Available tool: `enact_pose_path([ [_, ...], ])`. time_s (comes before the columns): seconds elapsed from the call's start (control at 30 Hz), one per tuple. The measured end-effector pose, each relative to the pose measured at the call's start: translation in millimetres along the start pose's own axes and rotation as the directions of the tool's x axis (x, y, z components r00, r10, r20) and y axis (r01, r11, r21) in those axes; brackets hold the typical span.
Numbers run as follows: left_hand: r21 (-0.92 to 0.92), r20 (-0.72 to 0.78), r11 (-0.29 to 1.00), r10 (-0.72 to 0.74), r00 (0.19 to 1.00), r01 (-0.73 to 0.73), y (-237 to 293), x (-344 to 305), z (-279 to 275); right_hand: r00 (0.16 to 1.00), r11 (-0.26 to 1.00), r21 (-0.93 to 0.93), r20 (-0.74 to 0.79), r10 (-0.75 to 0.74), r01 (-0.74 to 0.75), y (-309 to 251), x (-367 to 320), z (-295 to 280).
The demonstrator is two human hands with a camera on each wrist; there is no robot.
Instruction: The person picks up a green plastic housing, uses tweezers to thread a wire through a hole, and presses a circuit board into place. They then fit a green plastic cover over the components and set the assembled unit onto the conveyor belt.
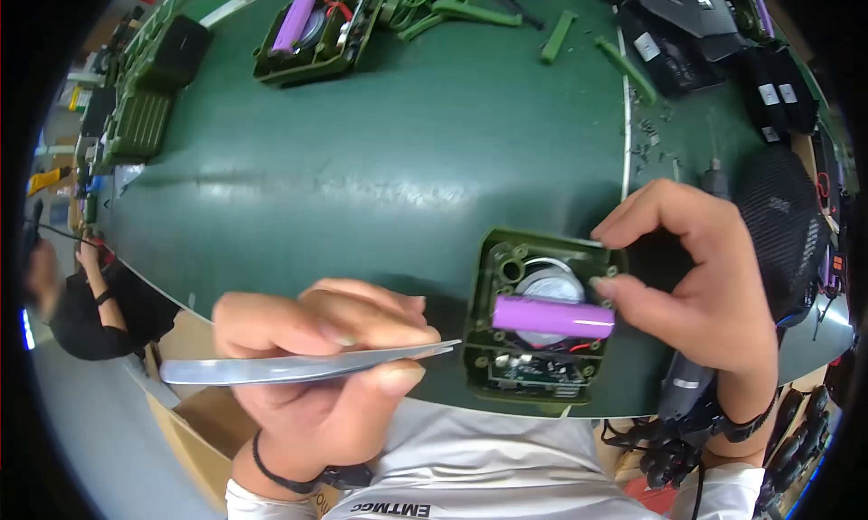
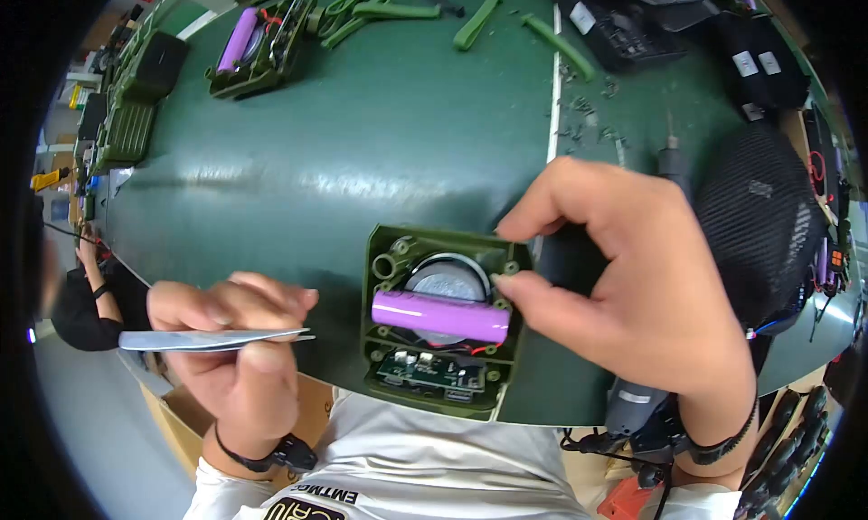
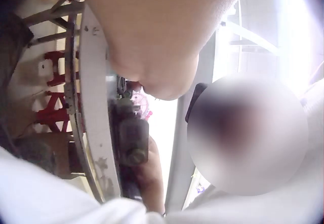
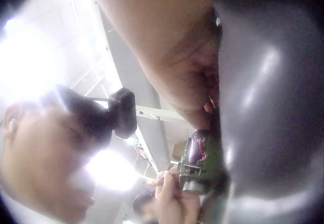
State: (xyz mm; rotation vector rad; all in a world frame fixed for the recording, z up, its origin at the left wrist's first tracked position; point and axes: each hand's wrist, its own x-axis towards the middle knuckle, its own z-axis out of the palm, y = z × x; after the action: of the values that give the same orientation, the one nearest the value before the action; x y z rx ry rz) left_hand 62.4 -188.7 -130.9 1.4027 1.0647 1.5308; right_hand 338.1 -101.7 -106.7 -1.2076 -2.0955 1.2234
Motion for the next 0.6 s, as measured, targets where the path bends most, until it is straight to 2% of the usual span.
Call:
enact_pose_path([
  [0.07,0.162,0.026,0.986,-0.040,0.999,0.035,16,24,10,1.000,1.000,0.028,0.000,0.012,-0.012,-1,1,-3],
  [0.13,0.147,0.064,0.989,-0.026,0.998,0.016,20,49,19,1.000,1.000,0.009,-0.007,-0.020,0.020,-1,0,-5],
  [0.2,0.331,0.345,0.941,-0.051,0.937,-0.071,21,72,22,1.000,1.000,0.014,-0.012,-0.008,0.008,0,-1,-7],
  [0.23,0.386,0.415,0.918,-0.091,0.905,-0.085,24,81,29,1.000,1.000,0.020,-0.010,-0.014,0.014,0,-1,-7],
  [0.27,0.311,0.528,0.940,-0.049,0.848,-0.139,17,91,36,1.000,0.999,0.030,-0.009,-0.018,0.018,0,-1,-6],
  [0.33,0.259,0.641,0.926,0.049,0.766,-0.276,0,98,40,0.998,0.999,-0.006,-0.030,-0.050,0.050,1,-1,-7],
  [0.37,0.262,0.648,0.926,0.040,0.760,-0.272,-6,94,45,0.999,0.998,-0.051,-0.011,-0.033,0.033,-1,-1,-8],
  [0.4,0.181,0.458,0.983,-0.081,0.885,-0.004,-9,85,51,1.000,0.995,-0.094,0.008,-0.017,0.017,-2,-1,-10],
  [0.43,0.046,0.259,0.970,-0.244,0.935,0.240,-13,79,55,0.999,0.989,-0.145,0.028,-0.034,0.037,0,-1,-11],
  [0.47,0.061,0.261,0.966,-0.257,0.931,0.250,-13,82,51,0.999,0.991,-0.127,0.028,-0.033,0.036,1,-1,-11],
  [0.53,0.102,0.234,0.989,-0.126,0.964,0.105,-8,90,41,0.992,0.989,-0.087,-0.033,-0.123,0.120,3,1,-7],
  [0.57,0.115,0.165,0.988,-0.125,0.978,0.107,-5,91,41,0.991,0.990,-0.073,-0.036,-0.127,0.124,4,1,-6],
  [0.6,0.122,0.164,0.987,-0.125,0.979,0.106,-4,90,38,0.991,0.989,-0.068,-0.036,-0.132,0.130,4,1,-6],
])
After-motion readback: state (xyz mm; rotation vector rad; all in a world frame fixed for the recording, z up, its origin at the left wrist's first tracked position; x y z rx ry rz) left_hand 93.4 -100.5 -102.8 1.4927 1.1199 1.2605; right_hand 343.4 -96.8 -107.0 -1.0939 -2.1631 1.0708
